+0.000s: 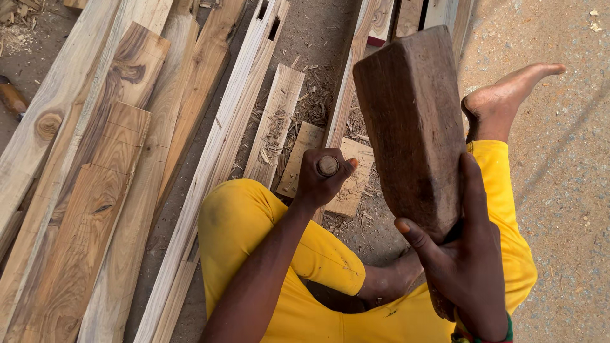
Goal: The person uses a wooden mallet to strike a chisel while carving a piece of wood. They hold the chisel by its handle and strike it repeatedly to remove wood shavings while sitting on the ground.
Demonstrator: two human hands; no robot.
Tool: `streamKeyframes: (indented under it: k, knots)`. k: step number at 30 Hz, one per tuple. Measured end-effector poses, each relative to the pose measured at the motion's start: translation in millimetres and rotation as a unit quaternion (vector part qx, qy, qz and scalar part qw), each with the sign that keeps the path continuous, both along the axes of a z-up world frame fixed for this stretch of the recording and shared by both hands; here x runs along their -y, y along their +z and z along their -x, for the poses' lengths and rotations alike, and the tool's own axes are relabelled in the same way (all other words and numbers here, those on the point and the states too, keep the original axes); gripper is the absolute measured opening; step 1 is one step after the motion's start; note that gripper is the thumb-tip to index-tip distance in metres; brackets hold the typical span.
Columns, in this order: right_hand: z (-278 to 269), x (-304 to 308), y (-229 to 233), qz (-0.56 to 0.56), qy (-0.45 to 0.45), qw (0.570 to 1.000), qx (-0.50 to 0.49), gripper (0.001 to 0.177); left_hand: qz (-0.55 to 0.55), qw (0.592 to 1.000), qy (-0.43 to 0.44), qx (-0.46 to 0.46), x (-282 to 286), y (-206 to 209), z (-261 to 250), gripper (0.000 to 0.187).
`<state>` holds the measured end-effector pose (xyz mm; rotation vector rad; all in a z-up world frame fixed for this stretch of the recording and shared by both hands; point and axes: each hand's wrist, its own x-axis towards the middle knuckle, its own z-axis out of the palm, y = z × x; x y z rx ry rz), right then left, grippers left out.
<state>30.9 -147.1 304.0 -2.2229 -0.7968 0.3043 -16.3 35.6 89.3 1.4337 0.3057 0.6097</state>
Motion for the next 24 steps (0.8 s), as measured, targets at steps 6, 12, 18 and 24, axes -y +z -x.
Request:
streamKeyframes:
  k: [6, 12, 18, 24]
  knots:
    - [-8, -33, 24, 0.060, 0.124, 0.987, 0.086, 0.109, 0.066, 0.997, -0.015, 0.034, 18, -44, 16, 0.023]
    - [-17, -54, 18, 0.082, 0.197, 0.976, 0.048, 0.107, -0.393, 0.906, -0.013, -0.158, 43, -146, 23, 0.029]
    - [-26, -72, -13, 0.088, 0.242, 0.965, 0.040, 0.099, -0.237, 0.968, 0.026, -0.078, 38, -119, 30, 0.059]
    - [-28, -73, -2, 0.088, 0.227, 0.968, 0.056, 0.097, -0.007, 0.998, -0.013, -0.063, 36, -96, 14, 0.061]
